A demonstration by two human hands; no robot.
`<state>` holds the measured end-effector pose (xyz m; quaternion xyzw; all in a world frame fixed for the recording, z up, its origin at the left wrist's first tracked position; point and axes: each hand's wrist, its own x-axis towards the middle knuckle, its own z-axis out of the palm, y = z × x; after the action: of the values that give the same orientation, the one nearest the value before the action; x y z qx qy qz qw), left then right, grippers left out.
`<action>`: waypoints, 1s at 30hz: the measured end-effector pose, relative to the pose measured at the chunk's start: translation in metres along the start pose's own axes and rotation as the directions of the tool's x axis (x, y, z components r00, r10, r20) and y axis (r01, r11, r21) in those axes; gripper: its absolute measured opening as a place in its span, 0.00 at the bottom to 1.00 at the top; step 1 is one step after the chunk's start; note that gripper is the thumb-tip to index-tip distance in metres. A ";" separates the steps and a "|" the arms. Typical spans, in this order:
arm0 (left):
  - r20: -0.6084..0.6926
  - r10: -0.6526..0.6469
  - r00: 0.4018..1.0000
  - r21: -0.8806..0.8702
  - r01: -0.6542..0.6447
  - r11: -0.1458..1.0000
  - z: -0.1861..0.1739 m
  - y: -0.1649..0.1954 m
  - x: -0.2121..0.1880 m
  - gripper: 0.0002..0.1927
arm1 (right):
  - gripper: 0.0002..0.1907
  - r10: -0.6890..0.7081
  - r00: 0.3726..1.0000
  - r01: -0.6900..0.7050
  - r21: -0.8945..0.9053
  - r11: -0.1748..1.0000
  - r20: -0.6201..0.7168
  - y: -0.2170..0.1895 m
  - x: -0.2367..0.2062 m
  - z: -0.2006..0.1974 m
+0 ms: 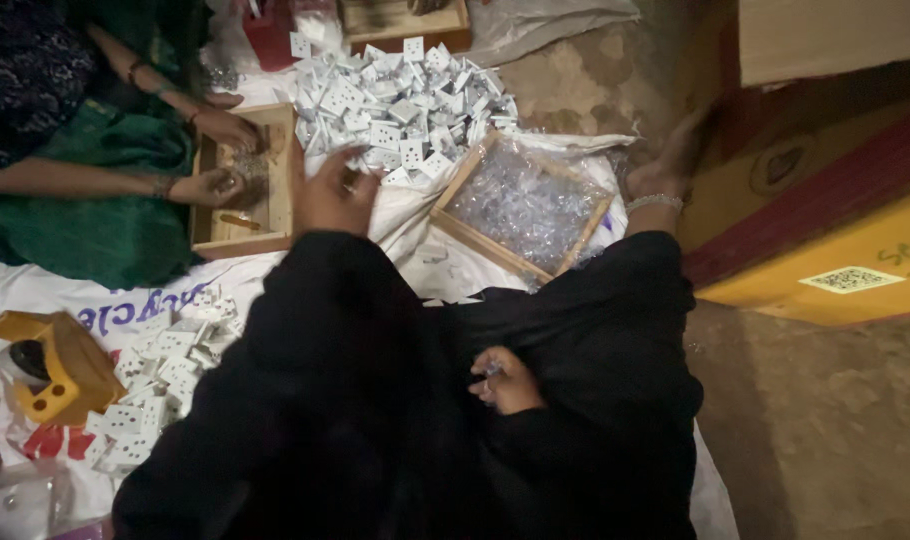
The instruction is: The person sits on the floor and repeatedly picks up small white electrical components, places them into clear plastic bags, and sets the filled bags into a wooden tray. Another person works nearby in the same manner.
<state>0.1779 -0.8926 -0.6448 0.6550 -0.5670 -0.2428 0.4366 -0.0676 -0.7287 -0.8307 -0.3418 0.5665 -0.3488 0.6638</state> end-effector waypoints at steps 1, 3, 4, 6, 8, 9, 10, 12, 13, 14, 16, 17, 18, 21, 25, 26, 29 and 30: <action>0.058 0.021 0.998 0.081 -0.026 0.996 0.008 0.003 -0.014 0.18 | 0.23 -0.005 0.999 0.006 0.028 1.000 -0.034 0.001 0.001 -0.001; 0.172 0.003 0.985 0.161 -0.031 0.986 0.026 0.002 -0.049 0.15 | 0.20 -0.025 0.999 0.027 0.051 0.998 -0.026 0.005 0.004 -0.005; 0.224 -0.037 0.974 0.165 0.000 0.986 0.034 -0.002 -0.071 0.15 | 0.19 -0.030 0.999 0.031 0.060 0.998 -0.019 0.008 0.005 -0.006; 0.394 -0.172 0.903 0.292 0.054 0.955 0.046 -0.014 -0.109 0.14 | 0.12 -0.087 0.996 0.087 0.012 0.996 -0.032 0.012 0.003 -0.009; 0.513 -0.304 0.802 0.438 0.060 0.897 0.059 -0.026 -0.135 0.14 | 0.06 -0.113 0.993 0.112 -0.016 0.994 -0.043 0.015 0.000 -0.012; 0.536 -0.287 0.794 0.456 0.013 0.890 0.062 -0.031 -0.142 0.13 | 0.05 -0.107 0.993 0.107 -0.016 0.994 -0.049 0.015 -0.001 -0.013; 0.560 -0.270 0.783 0.472 -0.034 0.881 0.066 -0.036 -0.146 0.12 | 0.06 -0.102 0.993 0.101 -0.016 0.995 -0.057 0.016 -0.002 -0.015; 0.570 -0.125 0.812 0.399 -0.140 0.906 0.069 -0.045 -0.138 0.11 | 0.12 -0.142 0.989 0.137 -0.087 0.987 -0.046 0.018 -0.005 -0.016; 0.540 -0.004 0.842 0.314 -0.197 0.929 0.068 -0.050 -0.129 0.11 | 0.17 -0.153 0.987 0.147 -0.121 0.982 -0.039 0.020 -0.007 -0.016; 0.401 -0.091 0.911 0.359 -0.066 0.931 0.068 -0.054 -0.115 0.12 | 0.18 -0.157 0.987 0.146 -0.200 0.969 -0.042 0.023 -0.008 -0.015; 0.135 -0.174 0.976 -0.131 0.191 0.973 0.067 -0.061 -0.089 0.17 | 0.20 -0.162 0.986 0.134 -0.356 0.925 -0.049 0.032 -0.011 -0.011; 0.103 -0.262 0.960 -0.175 0.277 0.945 0.066 -0.066 -0.072 0.19 | 0.13 -0.120 0.993 0.119 -0.383 0.916 0.021 0.035 -0.012 -0.010; 0.074 -0.348 0.935 -0.222 0.355 0.908 0.066 -0.070 -0.060 0.20 | 0.15 -0.078 0.993 0.109 -0.412 0.905 0.091 0.039 -0.016 -0.009; 0.108 -0.175 0.979 -0.056 0.182 0.982 0.075 -0.074 -0.044 0.17 | 0.25 -0.152 0.890 0.386 -0.536 0.750 0.429 0.048 -0.024 -0.006; 0.420 -0.325 0.847 0.555 0.044 0.831 0.096 -0.064 -0.052 0.17 | 0.23 0.398 0.747 0.266 -0.788 0.555 0.532 0.038 -0.035 -0.005; 0.446 -0.339 0.828 0.604 0.000 0.797 0.101 -0.060 -0.053 0.18 | 0.24 0.490 0.677 0.252 -0.798 0.548 0.550 0.033 -0.036 -0.004; 0.478 -0.230 0.848 0.619 -0.139 0.773 0.112 -0.051 -0.049 0.16 | 0.23 0.554 0.590 0.277 -0.792 0.543 0.587 0.014 -0.037 -0.005; 0.480 -0.165 0.862 0.603 -0.188 0.775 0.116 -0.050 -0.045 0.16 | 0.23 0.525 0.607 0.289 -0.780 0.554 0.597 0.005 -0.035 -0.009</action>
<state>0.0996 -0.8854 -0.7531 0.6714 -0.7133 -0.1991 0.0279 -0.0806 -0.6965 -0.8182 -0.6797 0.3326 0.1970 0.6233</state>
